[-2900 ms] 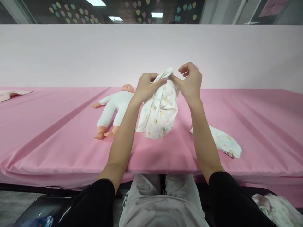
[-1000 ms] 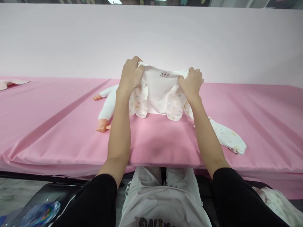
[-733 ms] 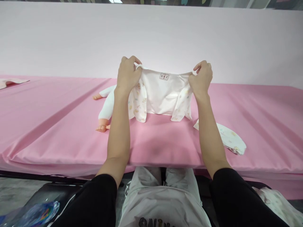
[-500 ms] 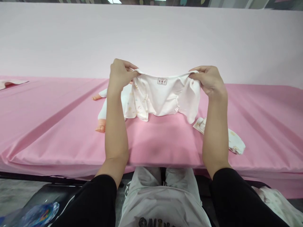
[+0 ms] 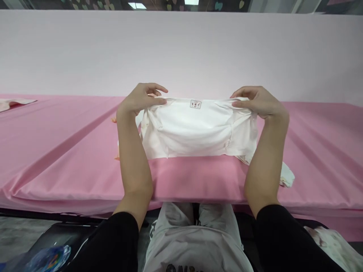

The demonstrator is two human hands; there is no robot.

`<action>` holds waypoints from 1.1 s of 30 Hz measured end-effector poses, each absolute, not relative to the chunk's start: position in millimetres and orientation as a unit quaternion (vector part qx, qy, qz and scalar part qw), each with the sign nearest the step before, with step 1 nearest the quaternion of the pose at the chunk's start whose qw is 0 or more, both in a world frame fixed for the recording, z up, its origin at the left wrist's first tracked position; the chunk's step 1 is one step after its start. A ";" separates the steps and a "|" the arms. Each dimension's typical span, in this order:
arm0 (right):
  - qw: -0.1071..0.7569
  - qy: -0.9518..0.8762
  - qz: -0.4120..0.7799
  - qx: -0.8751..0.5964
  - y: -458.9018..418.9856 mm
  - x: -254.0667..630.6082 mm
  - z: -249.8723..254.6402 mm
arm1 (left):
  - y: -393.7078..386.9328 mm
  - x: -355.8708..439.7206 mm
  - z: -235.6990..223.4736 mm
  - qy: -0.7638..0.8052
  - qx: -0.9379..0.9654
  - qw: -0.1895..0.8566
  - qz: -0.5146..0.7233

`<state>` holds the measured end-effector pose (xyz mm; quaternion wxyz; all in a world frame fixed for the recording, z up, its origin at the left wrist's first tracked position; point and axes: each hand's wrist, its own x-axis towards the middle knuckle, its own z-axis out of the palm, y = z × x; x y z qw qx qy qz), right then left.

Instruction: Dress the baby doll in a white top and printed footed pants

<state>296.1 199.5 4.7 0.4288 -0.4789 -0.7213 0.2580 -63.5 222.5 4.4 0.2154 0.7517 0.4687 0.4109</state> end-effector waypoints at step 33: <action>0.590 -0.564 0.255 -0.519 207.5 295.7 3.0 | 285.6 -18.1 -56.0 0.513 0.743 0.278 0.328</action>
